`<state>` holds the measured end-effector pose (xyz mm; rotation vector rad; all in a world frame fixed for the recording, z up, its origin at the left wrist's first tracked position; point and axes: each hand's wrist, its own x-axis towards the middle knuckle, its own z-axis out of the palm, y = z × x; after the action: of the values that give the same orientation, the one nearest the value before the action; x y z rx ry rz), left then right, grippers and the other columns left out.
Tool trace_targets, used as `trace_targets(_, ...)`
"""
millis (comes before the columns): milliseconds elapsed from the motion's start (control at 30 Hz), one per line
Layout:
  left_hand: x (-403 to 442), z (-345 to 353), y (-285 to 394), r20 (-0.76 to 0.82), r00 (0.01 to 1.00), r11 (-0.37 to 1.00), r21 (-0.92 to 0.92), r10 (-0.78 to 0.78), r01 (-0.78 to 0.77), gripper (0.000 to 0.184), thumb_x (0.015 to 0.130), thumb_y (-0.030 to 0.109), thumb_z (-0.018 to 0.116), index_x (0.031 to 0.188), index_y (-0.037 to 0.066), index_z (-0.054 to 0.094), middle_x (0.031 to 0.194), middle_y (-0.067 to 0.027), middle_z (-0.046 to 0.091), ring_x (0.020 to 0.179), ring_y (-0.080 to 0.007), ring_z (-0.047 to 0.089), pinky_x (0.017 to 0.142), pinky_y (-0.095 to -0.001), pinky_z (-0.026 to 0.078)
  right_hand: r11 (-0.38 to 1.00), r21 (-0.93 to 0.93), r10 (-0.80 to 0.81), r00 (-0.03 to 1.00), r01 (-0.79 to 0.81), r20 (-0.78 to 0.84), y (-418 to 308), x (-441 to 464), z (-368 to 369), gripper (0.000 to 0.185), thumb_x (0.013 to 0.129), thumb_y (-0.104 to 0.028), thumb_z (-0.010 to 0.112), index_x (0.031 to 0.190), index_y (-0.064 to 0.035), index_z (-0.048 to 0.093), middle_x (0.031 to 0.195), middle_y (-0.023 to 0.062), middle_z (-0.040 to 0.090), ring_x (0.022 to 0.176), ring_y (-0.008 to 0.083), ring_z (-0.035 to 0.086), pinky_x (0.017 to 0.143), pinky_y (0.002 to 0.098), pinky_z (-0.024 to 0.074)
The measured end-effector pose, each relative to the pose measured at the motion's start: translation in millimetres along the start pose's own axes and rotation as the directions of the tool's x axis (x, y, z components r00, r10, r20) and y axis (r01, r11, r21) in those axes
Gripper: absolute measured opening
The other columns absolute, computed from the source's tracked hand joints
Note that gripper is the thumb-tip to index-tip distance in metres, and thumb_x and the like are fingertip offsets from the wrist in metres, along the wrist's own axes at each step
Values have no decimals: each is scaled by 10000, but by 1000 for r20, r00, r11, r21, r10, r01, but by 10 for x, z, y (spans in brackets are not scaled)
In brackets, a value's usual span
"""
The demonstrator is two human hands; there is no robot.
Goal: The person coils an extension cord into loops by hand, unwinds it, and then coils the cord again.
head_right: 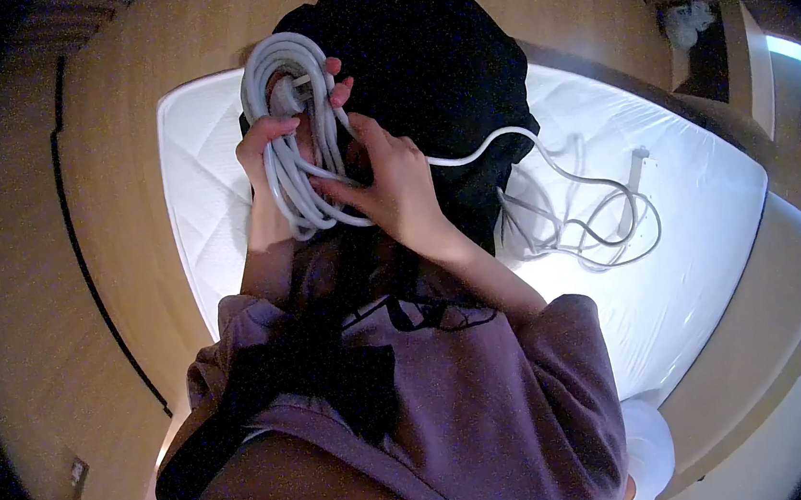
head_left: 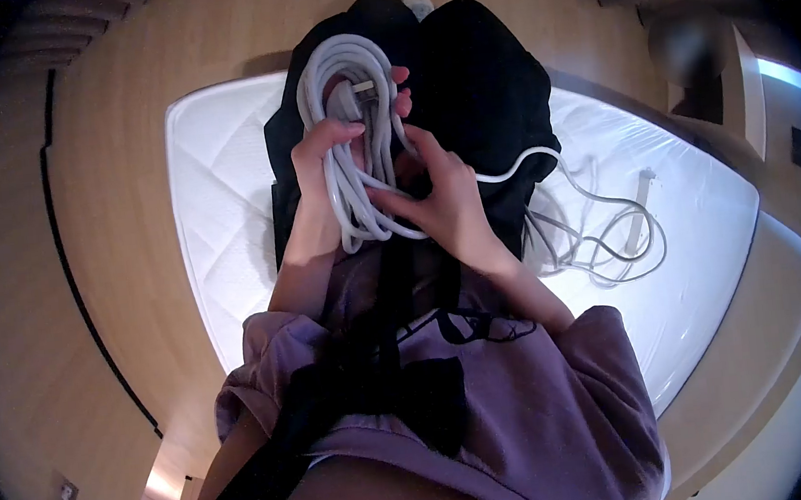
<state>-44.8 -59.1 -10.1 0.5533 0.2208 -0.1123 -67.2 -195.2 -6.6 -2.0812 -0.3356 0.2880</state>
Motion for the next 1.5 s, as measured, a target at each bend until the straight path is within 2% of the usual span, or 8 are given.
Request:
trace_targets(233, 13, -6, -36, 128, 992, 1000, 7, 0, -1, 689, 652, 249, 490, 1248, -68, 349, 1176, -269, 475, 962, -315, 556, 897, -401, 445, 950, 307, 81, 992, -47, -99, 84, 16, 118, 371, 656, -121, 745, 967, -7, 578, 735, 161, 617, 649, 275, 637, 574, 316, 493)
trace_targets(300, -13, -52, -74, 197, 973, 993, 21, -116, 114, 744, 658, 329, 512, 1256, -80, 340, 1168, -269, 479, 1014, -320, 539, 889, -386, 445, 963, 262, -19, 983, 68, -182, 102, 14, 153, 358, 730, -13, 691, 1062, 25, 564, 731, 49, 608, 648, 76, 547, 588, 220, 453)
trace_targets(367, -25, -80, -85, 191, 971, 989, 67, -144, 133, 796, 655, 380, 525, 1265, -92, 328, 1154, -269, 487, 1045, -329, 524, 894, -377, 435, 961, 260, -36, 978, 90, -207, 130, 34, 167, 332, 728, -1, 681, 1041, 27, 573, 743, 67, 615, 654, 81, 555, 594, 219, 454)
trace_targets(733, -203, -51, -8, 135, 979, 972, 197, -153, 125, 600, 691, 92, 558, 1259, -29, 405, 1148, -193, 534, 1092, -259, 502, 988, -344, 356, 992, 100, -43, 968, 70, -246, 37, 44, 173, 285, 689, 22, 671, 959, 57, 589, 751, 103, 617, 679, 128, 599, 613, 223, 460)
trace_targets(833, -119, -38, -92, 106, 987, 986, 132, -121, 106, 459, 727, 68, 530, 1170, -37, 471, 1043, -171, 565, 1038, -258, 520, 940, -362, 401, 974, 201, -33, 940, 107, -340, 47, 71, 114, 306, 655, -1, 676, 954, 7, 614, 798, 162, 624, 716, 318, 626, 592, 322, 490)
trace_targets(1100, 144, -191, 173, 26, 999, 972, -228, -45, 50, 350, 715, 34, 515, 1052, -53, 475, 770, -87, 483, 724, -188, 484, 831, -348, 389, 978, -123, -187, 967, 167, -171, 530, -37, -196, 202, 847, -162, 497, 933, -19, 612, 733, 133, 602, 702, 291, 580, 668, 353, 413)
trace_targets(1200, 244, -212, 491, 212, 976, 892, -448, 41, 60, 326, 722, 33, 506, 1041, -32, 489, 759, -61, 480, 714, -173, 476, 793, -330, 382, 899, 395, 139, 978, -190, 155, 664, -213, -412, 246, 920, -157, 412, 923, -15, 613, 592, 60, 520, 562, 157, 505, 563, 251, 408)
trace_targets(1500, 314, -362, 288, -194, 935, 834, 530, 297, -155, 250, 729, 32, 602, 968, -15, 549, 759, -47, 552, 634, -128, 517, 569, -239, 406, 800, -426, -460, 888, 423, 19, -23, -242, -691, 213, 687, -74, 683, 882, 0, 642, 636, 49, 505, 504, 178, 521, 429, 289, 409)
